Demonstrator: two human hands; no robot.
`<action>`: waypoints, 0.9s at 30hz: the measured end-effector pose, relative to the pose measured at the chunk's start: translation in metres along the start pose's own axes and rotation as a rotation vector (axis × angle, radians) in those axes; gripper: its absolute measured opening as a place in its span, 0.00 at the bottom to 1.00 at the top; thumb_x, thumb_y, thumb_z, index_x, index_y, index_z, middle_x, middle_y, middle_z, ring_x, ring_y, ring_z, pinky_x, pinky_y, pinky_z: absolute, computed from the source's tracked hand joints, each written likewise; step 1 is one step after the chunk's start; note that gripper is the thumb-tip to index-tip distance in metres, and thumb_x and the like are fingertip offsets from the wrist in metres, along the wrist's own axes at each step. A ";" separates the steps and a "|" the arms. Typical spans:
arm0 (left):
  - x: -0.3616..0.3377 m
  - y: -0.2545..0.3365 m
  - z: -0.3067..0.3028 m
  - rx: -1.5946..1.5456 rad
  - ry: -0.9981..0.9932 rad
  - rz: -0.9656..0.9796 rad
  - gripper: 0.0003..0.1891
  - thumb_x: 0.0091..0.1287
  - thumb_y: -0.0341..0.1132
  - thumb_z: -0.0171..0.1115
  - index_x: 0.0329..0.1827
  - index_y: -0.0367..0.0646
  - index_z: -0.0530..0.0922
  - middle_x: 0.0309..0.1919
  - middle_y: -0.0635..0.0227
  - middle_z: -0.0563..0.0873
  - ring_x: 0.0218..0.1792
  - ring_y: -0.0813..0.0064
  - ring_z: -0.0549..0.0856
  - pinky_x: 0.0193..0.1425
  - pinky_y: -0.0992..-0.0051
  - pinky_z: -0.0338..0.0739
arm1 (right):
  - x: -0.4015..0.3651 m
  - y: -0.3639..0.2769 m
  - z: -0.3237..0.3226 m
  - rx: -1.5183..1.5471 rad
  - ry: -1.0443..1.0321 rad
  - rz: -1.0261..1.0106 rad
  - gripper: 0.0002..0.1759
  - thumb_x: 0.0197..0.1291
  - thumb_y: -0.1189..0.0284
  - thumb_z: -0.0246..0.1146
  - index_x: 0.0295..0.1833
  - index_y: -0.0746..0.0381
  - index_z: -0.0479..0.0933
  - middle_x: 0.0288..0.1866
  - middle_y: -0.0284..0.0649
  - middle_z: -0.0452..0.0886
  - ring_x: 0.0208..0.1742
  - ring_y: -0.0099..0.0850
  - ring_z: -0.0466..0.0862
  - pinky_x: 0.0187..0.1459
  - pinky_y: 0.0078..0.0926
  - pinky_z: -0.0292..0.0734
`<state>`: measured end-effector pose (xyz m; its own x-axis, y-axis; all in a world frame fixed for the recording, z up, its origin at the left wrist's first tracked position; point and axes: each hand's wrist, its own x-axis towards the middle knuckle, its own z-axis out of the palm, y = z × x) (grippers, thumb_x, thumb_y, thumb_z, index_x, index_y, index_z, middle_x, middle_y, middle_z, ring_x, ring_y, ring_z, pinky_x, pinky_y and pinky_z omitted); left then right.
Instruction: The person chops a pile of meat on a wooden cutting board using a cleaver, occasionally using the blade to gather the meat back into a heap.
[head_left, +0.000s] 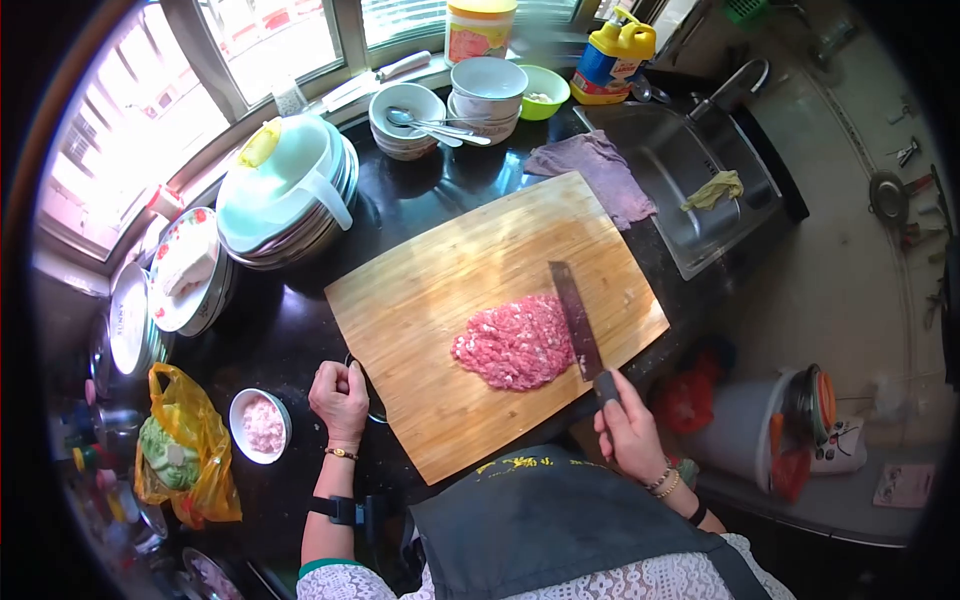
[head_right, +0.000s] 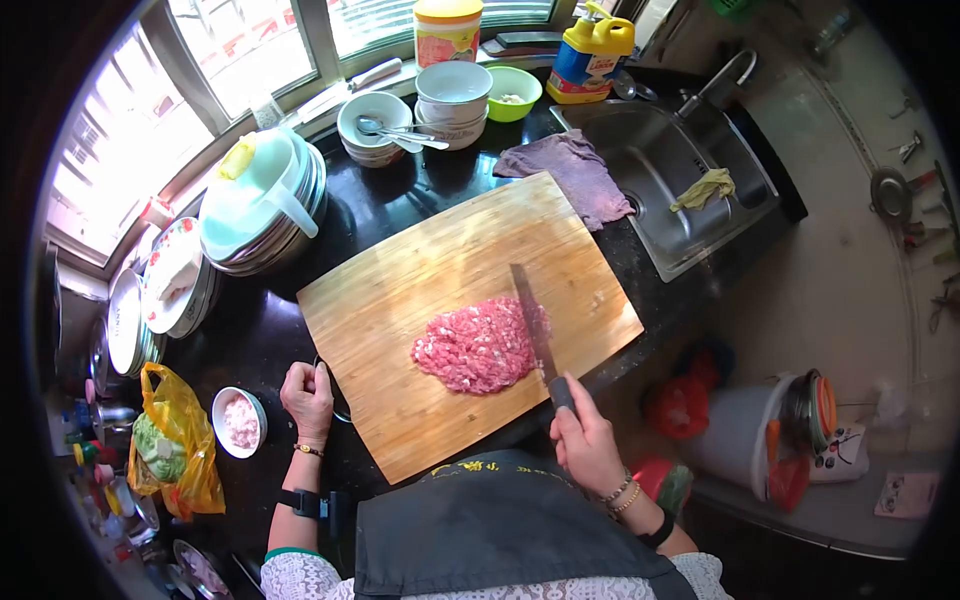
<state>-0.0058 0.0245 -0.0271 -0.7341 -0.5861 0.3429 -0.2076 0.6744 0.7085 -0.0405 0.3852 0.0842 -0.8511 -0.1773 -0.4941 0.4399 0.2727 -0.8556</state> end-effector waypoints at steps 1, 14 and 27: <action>-0.001 0.000 -0.001 -0.004 -0.006 0.001 0.15 0.57 0.26 0.64 0.19 0.41 0.66 0.16 0.69 0.67 0.17 0.74 0.66 0.23 0.71 0.60 | -0.005 -0.004 -0.001 -0.010 0.015 -0.037 0.28 0.71 0.71 0.48 0.74 0.62 0.54 0.28 0.32 0.75 0.20 0.14 0.71 0.23 0.14 0.70; -0.002 -0.001 -0.001 -0.010 -0.016 -0.008 0.14 0.59 0.27 0.63 0.20 0.40 0.67 0.16 0.70 0.67 0.17 0.77 0.64 0.22 0.73 0.59 | -0.013 -0.007 0.009 -0.120 -0.017 -0.281 0.28 0.70 0.74 0.47 0.74 0.61 0.54 0.28 0.32 0.75 0.19 0.15 0.71 0.23 0.15 0.70; -0.001 0.000 0.000 -0.005 -0.001 0.009 0.15 0.58 0.28 0.64 0.19 0.40 0.66 0.15 0.69 0.66 0.16 0.77 0.63 0.22 0.73 0.58 | 0.001 -0.003 0.015 -0.135 -0.079 -0.037 0.28 0.70 0.74 0.48 0.74 0.61 0.55 0.27 0.32 0.75 0.19 0.15 0.72 0.23 0.16 0.71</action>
<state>-0.0045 0.0250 -0.0276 -0.7365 -0.5797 0.3485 -0.1978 0.6773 0.7087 -0.0385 0.3704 0.0835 -0.8382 -0.2622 -0.4781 0.3620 0.3881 -0.8476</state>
